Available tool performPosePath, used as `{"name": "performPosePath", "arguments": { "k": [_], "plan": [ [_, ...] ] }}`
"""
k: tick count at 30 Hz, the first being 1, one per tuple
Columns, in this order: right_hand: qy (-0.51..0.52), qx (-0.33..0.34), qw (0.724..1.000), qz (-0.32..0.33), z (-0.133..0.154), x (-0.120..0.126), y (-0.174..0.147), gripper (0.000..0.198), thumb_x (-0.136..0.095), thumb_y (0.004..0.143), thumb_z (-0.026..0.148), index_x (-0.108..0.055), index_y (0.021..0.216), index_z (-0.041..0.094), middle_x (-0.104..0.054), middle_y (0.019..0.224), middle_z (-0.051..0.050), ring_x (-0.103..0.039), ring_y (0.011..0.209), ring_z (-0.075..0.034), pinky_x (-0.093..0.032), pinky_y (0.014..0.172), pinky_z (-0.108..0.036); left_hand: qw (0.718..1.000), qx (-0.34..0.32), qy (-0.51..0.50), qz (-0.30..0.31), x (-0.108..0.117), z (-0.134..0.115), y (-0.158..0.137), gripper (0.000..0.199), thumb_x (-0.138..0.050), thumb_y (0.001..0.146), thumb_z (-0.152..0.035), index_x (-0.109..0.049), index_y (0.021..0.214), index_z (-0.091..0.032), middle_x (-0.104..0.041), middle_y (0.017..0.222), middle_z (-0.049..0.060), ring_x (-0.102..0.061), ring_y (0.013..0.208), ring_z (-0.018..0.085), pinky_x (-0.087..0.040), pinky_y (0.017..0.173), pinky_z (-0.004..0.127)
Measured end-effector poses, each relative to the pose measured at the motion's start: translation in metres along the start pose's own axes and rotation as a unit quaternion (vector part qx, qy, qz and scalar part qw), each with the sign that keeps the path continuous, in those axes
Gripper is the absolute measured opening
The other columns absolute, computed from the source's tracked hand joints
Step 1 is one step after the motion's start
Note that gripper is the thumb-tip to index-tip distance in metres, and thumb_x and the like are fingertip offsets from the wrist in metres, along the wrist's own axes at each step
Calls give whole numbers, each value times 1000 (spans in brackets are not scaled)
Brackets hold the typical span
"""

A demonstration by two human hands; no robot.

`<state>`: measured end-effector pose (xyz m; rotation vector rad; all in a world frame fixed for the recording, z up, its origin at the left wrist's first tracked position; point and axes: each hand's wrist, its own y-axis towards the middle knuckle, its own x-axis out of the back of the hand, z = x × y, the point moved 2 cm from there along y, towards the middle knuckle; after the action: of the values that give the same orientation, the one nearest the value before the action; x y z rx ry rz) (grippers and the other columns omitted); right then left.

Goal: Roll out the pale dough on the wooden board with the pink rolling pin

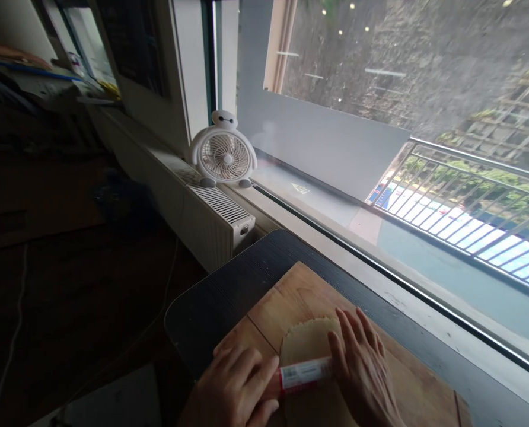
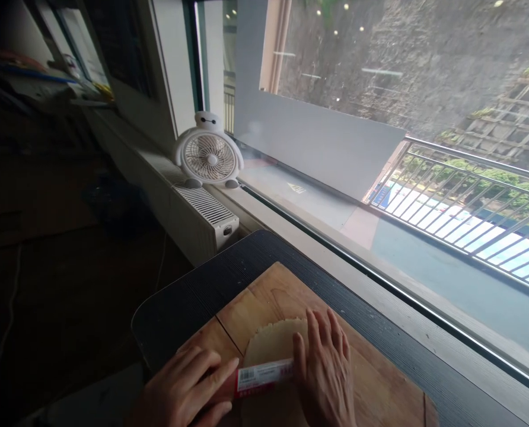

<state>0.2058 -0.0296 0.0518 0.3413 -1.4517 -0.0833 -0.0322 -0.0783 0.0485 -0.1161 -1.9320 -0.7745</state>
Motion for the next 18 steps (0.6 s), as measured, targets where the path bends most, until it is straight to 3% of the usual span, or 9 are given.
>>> {"name": "performPosePath", "arguments": {
  "k": [4, 9, 12, 15, 18],
  "plan": [
    [1, -15, 1000, 15, 1, -1, 9, 48, -30, 92, 42, -43, 132, 19, -46, 134, -5, -22, 134, -26, -27, 104, -47, 1000, 8, -16, 6, 2, 1, 5, 31, -58, 80, -32, -60, 111, -27, -62, 86, 3, -57, 78, 20, -50, 76, 38],
    [43, -61, 994, 75, 24, -12, 83, 52, -27, 91, 47, -44, 131, 19, -50, 130, -8, -27, 131, -29, -28, 101, -49, 998, 41, -37, 15, 5, 13, 20, 23, -49, 88, -25, -61, 107, -26, -61, 87, 3, -57, 79, 17, -48, 71, 32],
    [43, -40, 994, 87, 38, -18, 116, 52, -31, 90, 47, -44, 131, 17, -49, 129, -11, -30, 129, -29, -27, 101, -47, 997, 64, -38, 10, 7, 17, 24, 22, -46, 90, -27, -64, 103, -26, -61, 84, 2, -56, 77, 16, -47, 70, 30],
    [35, 0, 998, 59, 42, -16, 114, 53, -35, 89, 48, -42, 133, 19, -46, 132, -9, -26, 132, -26, -24, 104, -42, 997, 61, -35, 13, 8, 14, 19, 24, -47, 89, -26, -62, 108, -25, -59, 83, 2, -56, 75, 14, -47, 69, 28],
    [28, 5, 999, 44, 28, -11, 73, 54, -30, 90, 51, -38, 135, 22, -40, 138, -5, -21, 134, -24, -27, 104, -41, 999, 17, -35, 31, 3, 7, 7, 35, -54, 84, -26, -55, 120, -25, -57, 84, 2, -55, 74, 14, -47, 67, 26]
  ]
}}
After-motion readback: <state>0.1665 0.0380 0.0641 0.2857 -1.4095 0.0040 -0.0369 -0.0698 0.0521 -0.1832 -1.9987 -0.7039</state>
